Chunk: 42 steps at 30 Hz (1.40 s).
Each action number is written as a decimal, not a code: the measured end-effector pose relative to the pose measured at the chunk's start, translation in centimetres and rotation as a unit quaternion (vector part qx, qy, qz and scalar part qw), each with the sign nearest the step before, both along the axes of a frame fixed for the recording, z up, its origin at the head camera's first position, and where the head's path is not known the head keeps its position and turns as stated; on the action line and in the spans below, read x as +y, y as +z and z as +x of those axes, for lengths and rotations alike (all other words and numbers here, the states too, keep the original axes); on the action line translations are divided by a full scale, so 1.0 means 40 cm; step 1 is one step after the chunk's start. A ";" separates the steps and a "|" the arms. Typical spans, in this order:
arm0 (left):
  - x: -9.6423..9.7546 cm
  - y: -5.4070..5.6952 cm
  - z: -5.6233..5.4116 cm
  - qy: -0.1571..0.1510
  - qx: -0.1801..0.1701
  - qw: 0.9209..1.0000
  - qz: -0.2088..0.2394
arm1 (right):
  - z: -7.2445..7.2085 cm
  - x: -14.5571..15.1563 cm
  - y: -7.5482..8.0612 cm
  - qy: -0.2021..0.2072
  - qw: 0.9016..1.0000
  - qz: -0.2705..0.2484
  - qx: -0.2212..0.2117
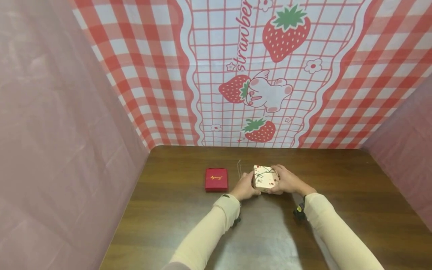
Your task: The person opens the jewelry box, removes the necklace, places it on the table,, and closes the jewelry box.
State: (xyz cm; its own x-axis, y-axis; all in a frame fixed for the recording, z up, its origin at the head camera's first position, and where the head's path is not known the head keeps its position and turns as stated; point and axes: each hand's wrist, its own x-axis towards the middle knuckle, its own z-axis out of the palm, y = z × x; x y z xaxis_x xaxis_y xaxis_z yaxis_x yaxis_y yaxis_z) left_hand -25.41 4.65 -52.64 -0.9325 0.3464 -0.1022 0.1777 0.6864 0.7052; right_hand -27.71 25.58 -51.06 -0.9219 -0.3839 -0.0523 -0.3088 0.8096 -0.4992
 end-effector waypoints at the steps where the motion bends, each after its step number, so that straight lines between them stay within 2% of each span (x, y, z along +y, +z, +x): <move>1: -0.001 0.001 0.001 0.001 0.003 1.000 0.001 | 0.001 0.000 0.002 0.003 1.000 -0.001 0.003; 6: -0.007 0.005 0.000 0.000 0.001 1.000 0.014 | 0.005 0.003 0.015 0.005 1.000 -0.010 0.013; 11: -0.015 0.000 -0.005 0.001 -0.013 0.999 0.042 | 0.009 0.001 0.021 0.008 1.000 -0.016 0.016; 16: -0.028 -0.004 -0.007 -0.012 -0.031 0.997 0.071 | 0.023 -0.005 0.033 0.006 1.000 -0.021 0.015; 28: -0.048 -0.012 -0.012 -0.037 -0.079 0.985 0.147 | 0.047 -0.015 0.058 0.016 0.999 -0.018 0.032; 32: -0.050 -0.014 -0.013 -0.043 -0.079 0.983 0.161 | 0.053 -0.021 0.057 0.017 0.999 -0.023 0.030; 37: -0.052 -0.002 -0.016 -0.044 -0.063 0.982 0.172 | 0.056 -0.026 0.062 0.015 1.000 -0.018 0.016; 42: -0.057 0.005 -0.013 -0.046 -0.062 0.982 0.174 | 0.055 -0.033 0.078 0.025 1.000 0.000 0.010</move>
State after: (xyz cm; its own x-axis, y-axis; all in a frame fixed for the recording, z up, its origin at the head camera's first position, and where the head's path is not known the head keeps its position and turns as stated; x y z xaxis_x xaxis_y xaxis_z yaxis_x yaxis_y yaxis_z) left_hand -25.94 2.37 -52.46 -0.8831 0.4633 -0.0735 0.1259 0.3850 0.9143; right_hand -25.52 24.25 -47.94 -0.9020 -0.4304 -0.0346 -0.3595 0.7930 -0.4918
